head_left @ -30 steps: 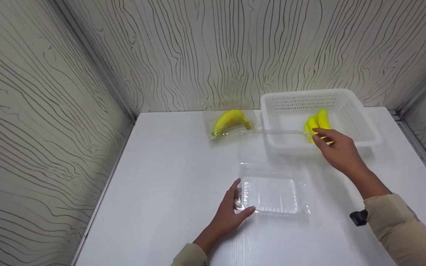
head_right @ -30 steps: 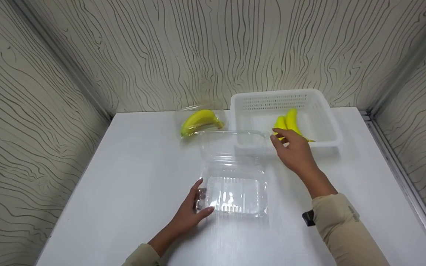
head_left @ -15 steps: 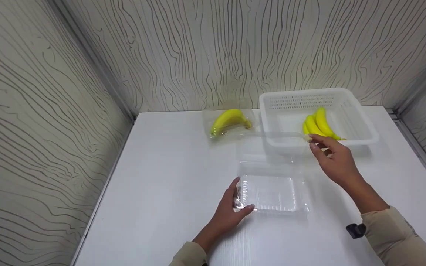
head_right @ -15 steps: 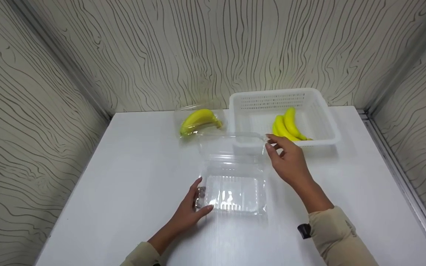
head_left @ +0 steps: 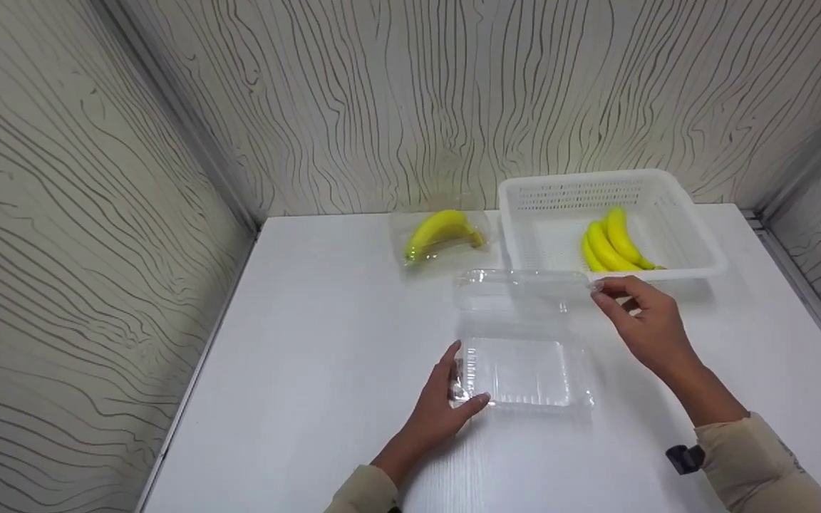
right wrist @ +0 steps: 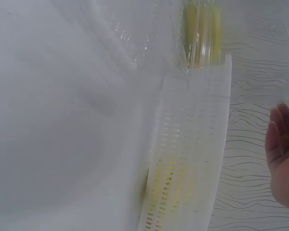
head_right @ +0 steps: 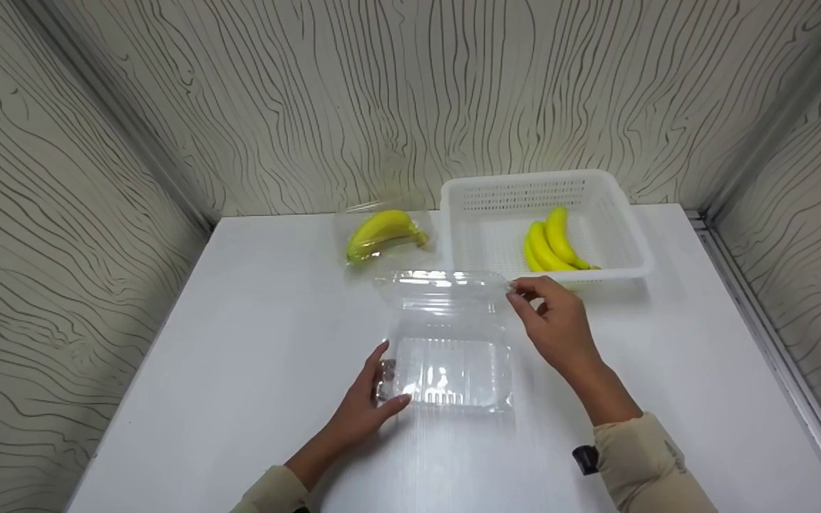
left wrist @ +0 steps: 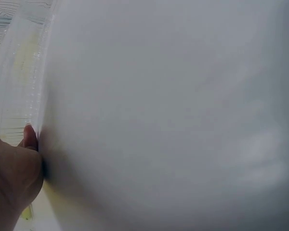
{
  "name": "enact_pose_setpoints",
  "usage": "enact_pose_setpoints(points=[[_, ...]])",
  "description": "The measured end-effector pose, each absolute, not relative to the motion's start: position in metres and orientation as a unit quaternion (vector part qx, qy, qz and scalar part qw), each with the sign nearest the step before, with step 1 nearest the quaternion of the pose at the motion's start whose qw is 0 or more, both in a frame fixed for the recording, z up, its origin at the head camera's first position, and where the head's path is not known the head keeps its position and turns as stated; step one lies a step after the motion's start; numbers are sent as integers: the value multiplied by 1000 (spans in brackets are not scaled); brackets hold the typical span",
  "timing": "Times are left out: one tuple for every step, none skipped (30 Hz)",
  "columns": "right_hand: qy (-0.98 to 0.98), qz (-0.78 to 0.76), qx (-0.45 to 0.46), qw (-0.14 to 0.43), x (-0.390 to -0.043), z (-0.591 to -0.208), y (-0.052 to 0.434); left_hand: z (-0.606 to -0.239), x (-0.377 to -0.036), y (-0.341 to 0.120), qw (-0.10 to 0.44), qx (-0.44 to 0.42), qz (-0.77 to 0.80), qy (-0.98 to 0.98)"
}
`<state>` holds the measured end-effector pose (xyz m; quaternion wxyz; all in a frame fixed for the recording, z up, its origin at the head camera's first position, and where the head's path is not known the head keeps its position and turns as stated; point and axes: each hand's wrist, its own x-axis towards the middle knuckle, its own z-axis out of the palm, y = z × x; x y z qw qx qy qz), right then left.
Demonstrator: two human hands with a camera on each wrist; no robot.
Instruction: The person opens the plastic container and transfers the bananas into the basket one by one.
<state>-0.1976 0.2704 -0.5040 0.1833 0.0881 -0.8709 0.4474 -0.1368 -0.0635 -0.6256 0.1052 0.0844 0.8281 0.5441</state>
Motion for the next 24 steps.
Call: enact_pose_setpoints(points=[[-869,448,92,188,-196,-505,270,-625,-137,-63,105,85,544,828],[-867,450,98,193,-195,-506,269,-626,-137,-63,104,86,542,829],[-865,447,109,201,-194,-508,270,-625,-137,-63,105,86,541,830],[-862,444,122,211,-193,-511,270,-625,-138,-63,105,86,540,831],[-859,440,137,223,-192,-514,270,-626,-138,-63,105,85,538,832],[-856,434,153,235,-190,-517,271,-626,-137,-63,105,84,539,831],[-855,427,165,244,-189,-520,272,-626,-137,-63,107,84,540,831],[-854,421,175,250,-188,-523,273,-626,-137,-63,107,83,541,830],[-854,411,188,259,-186,-526,273,-626,-138,-63,107,83,541,830],[-854,408,193,261,-184,-529,274,-626,-138,-63,108,82,542,829],[-855,404,195,260,-182,-532,274,-626,-138,-63,107,82,542,830],[-857,403,194,257,-180,-534,274,-625,-138,-64,107,82,541,830],[-860,398,193,256,-178,-537,274,-625,-138,-64,107,80,539,832],[-862,394,192,255,-176,-539,274,-625,-138,-64,106,79,537,833],[-863,392,189,256,-174,-541,273,-625,-138,-64,106,79,536,834],[-866,392,181,251,-172,-543,273,-625,-137,-64,106,78,536,834],[-870,390,172,248,-169,-546,273,-625,-137,-64,106,77,536,834],[-874,387,161,245,-167,-548,273,-626,-137,-64,107,76,536,834],[-879,383,151,239,-164,-550,273,-626,-137,-64,107,76,537,833],[-884,384,139,229,-162,-553,272,-627,-137,-64,108,75,536,834],[-887,385,127,219,-159,-555,272,-627,-137,-64,108,75,536,834],[-891,386,118,208,-156,-557,271,-628,-137,-64,107,77,537,833],[-894,387,110,197,-153,-559,271,-628,-137,-64,106,79,537,833],[-897,387,104,185,-150,-560,270,-628,-137,-64,106,80,537,833]])
